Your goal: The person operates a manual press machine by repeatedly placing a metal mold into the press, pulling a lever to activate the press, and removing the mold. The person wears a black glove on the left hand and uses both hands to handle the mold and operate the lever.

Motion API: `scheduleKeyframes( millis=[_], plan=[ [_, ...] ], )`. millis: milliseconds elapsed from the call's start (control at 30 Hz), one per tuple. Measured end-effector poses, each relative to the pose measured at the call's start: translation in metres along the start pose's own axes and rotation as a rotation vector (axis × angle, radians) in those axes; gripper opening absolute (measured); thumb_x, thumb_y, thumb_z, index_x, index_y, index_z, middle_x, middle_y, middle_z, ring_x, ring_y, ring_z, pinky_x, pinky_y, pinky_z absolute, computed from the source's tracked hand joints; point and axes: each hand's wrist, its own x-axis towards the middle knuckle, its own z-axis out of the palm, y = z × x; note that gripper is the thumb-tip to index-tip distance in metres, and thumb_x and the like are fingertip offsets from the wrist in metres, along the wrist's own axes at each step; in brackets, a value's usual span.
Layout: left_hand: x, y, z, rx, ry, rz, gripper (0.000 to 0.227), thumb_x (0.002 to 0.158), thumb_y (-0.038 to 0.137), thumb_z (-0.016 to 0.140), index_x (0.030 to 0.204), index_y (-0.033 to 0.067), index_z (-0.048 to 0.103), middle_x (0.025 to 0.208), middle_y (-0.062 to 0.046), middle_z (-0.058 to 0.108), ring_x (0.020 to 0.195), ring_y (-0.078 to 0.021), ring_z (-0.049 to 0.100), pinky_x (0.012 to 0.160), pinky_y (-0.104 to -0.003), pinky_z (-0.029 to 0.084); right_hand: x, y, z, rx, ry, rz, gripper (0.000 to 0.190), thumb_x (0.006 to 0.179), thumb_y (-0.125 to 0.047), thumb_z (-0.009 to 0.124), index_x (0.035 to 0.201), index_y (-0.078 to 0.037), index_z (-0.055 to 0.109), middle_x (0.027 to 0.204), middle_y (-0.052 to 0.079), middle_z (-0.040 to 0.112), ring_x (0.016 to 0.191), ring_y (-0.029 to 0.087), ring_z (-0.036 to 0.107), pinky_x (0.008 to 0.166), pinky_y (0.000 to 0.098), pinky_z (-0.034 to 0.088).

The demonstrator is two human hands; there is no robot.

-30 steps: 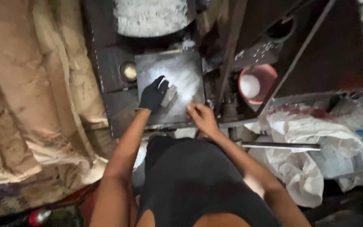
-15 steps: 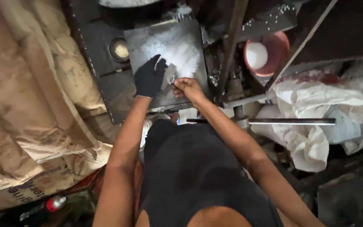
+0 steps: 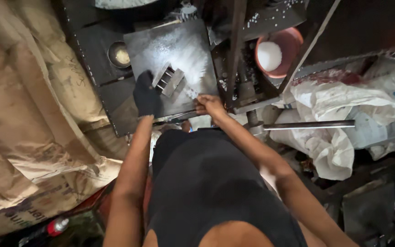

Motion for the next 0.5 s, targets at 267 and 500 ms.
scheduleKeyframes(
  millis=[267,500],
  plan=[
    [-0.037,-0.011,-0.015,0.166,-0.211,0.039,0.082,0.075,0.024,0.079,0.149,0.0032,0.049,0.131,-0.019,0.064,0.11,-0.0348,0.066,0.095,-0.043,0.054,0.007,-0.138,0.056,0.22,-0.136,-0.279,0.018,0.105,-0.015,0.061,0.114,0.0,0.064,0.093,0.012,0.07,0.079,0.022,0.069,0.067,0.0372,0.058],
    [-0.028,0.031,-0.014,0.321,-0.123,0.198,0.12,0.055,0.051,0.096,0.148,-0.0027,0.043,0.135,-0.025,0.06,0.118,-0.0436,0.059,0.1,-0.053,0.047,0.006,-0.209,0.101,-1.052,-0.071,-1.067,0.058,0.084,-0.007,0.068,0.14,-0.003,0.052,0.13,0.021,0.064,0.113,0.037,0.065,0.096,0.0471,0.054]
  ],
)
